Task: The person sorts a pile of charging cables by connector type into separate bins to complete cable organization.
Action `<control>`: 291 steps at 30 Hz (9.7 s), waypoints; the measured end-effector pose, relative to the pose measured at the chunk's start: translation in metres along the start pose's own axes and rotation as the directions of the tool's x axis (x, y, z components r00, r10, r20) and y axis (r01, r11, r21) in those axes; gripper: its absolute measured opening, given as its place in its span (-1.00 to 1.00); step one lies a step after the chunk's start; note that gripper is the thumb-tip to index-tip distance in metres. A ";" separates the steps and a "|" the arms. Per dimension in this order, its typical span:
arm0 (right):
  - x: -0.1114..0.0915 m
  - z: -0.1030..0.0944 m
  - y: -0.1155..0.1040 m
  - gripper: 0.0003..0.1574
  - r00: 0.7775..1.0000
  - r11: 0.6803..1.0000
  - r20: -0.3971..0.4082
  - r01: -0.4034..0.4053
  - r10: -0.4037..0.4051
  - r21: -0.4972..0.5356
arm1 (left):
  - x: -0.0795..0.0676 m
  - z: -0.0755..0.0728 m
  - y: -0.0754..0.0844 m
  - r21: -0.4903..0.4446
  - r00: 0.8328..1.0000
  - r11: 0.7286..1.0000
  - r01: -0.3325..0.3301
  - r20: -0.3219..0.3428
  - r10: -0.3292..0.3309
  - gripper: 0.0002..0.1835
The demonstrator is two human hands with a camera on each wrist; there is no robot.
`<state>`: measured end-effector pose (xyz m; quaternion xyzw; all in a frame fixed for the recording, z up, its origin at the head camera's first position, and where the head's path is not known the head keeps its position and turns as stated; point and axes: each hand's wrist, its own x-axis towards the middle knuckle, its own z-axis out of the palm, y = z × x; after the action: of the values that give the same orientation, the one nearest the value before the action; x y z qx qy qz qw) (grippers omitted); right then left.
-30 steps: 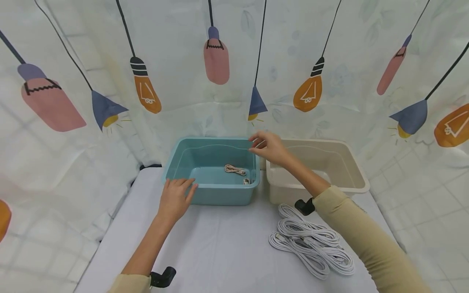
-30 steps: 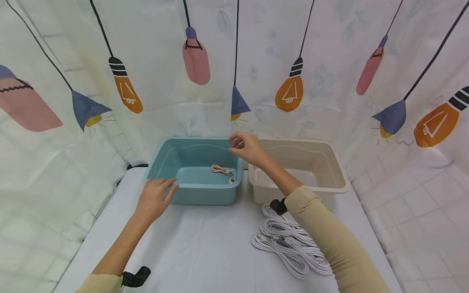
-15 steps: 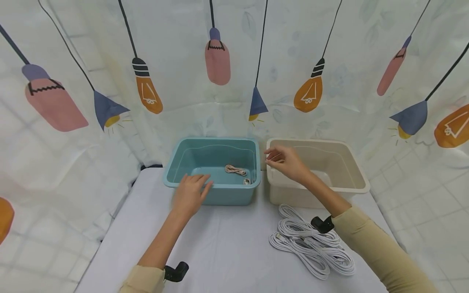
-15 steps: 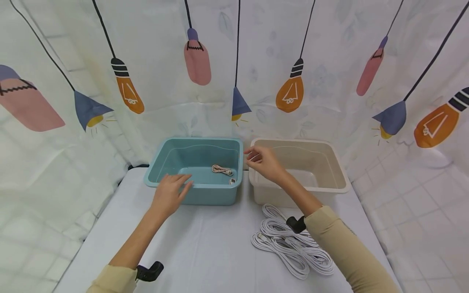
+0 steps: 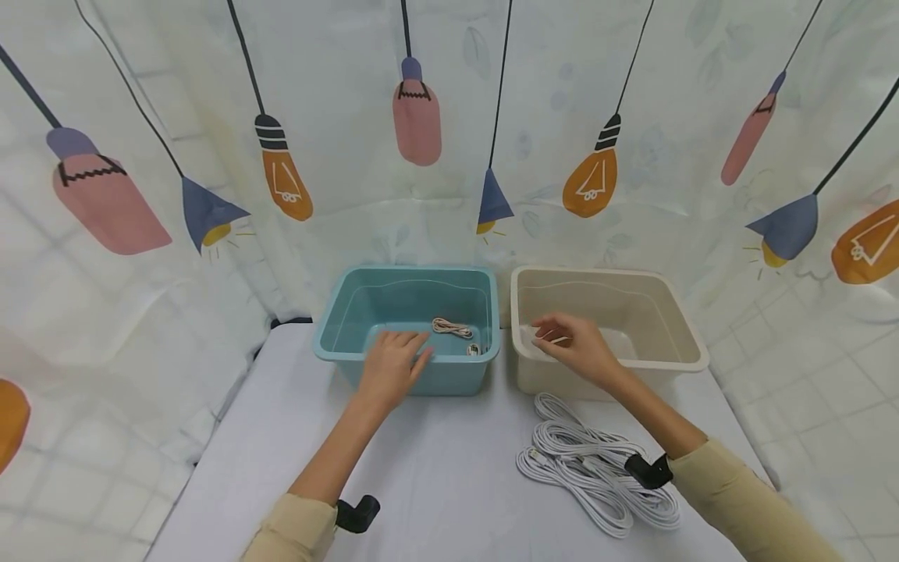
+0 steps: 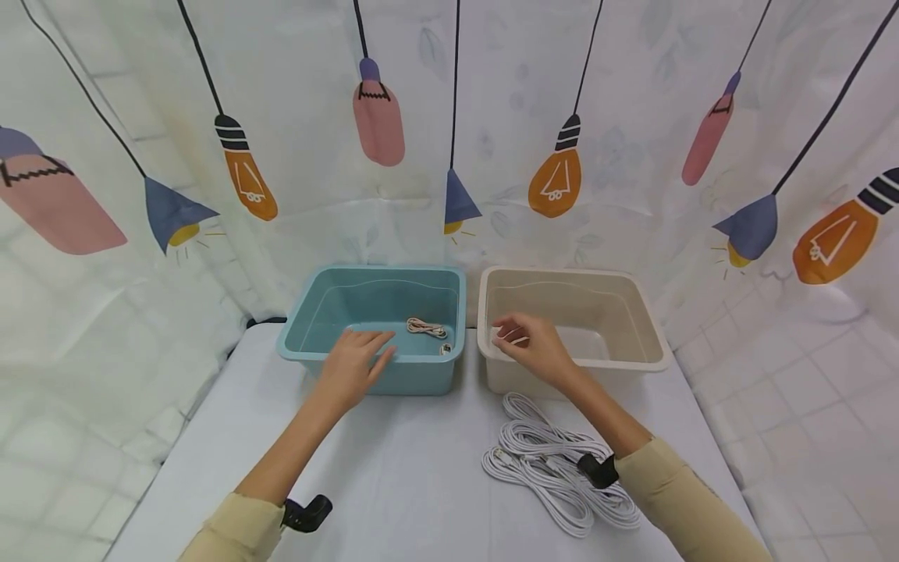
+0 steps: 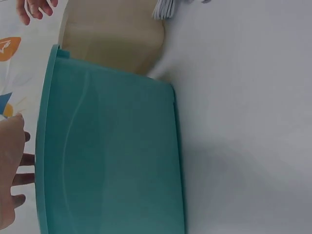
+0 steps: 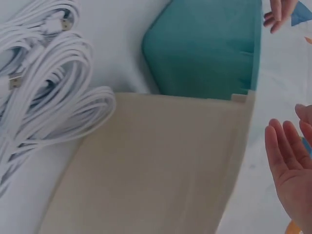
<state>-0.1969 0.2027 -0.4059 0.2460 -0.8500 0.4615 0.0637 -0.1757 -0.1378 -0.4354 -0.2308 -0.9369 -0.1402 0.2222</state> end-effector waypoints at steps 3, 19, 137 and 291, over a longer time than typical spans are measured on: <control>-0.011 0.002 0.003 -0.68 1.000 1.000 0.009 0.000 0.000 -0.007 | 0.003 0.003 0.005 0.004 1.000 1.000 -0.010 0.010 0.010 -0.65; -0.062 0.009 0.018 -0.70 0.997 0.995 -0.004 0.079 -0.080 -0.057 | 0.020 0.018 0.030 -0.024 0.990 0.992 -0.120 -0.078 0.118 -0.65; -0.119 -0.039 0.084 -0.47 0.946 0.974 0.294 0.182 -0.136 -0.136 | 0.072 0.071 0.072 -0.301 0.910 0.882 -0.362 0.091 0.405 -0.64; -0.053 -0.066 0.014 -0.54 0.975 0.971 -0.200 0.045 -0.093 -0.234 | 0.072 0.070 0.075 -0.326 0.921 0.888 -0.324 0.105 0.374 -0.68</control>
<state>-0.1652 0.2820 -0.3971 0.2165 -0.8768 0.3815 0.1967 -0.2199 -0.0216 -0.4490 -0.4379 -0.8623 -0.2200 0.1278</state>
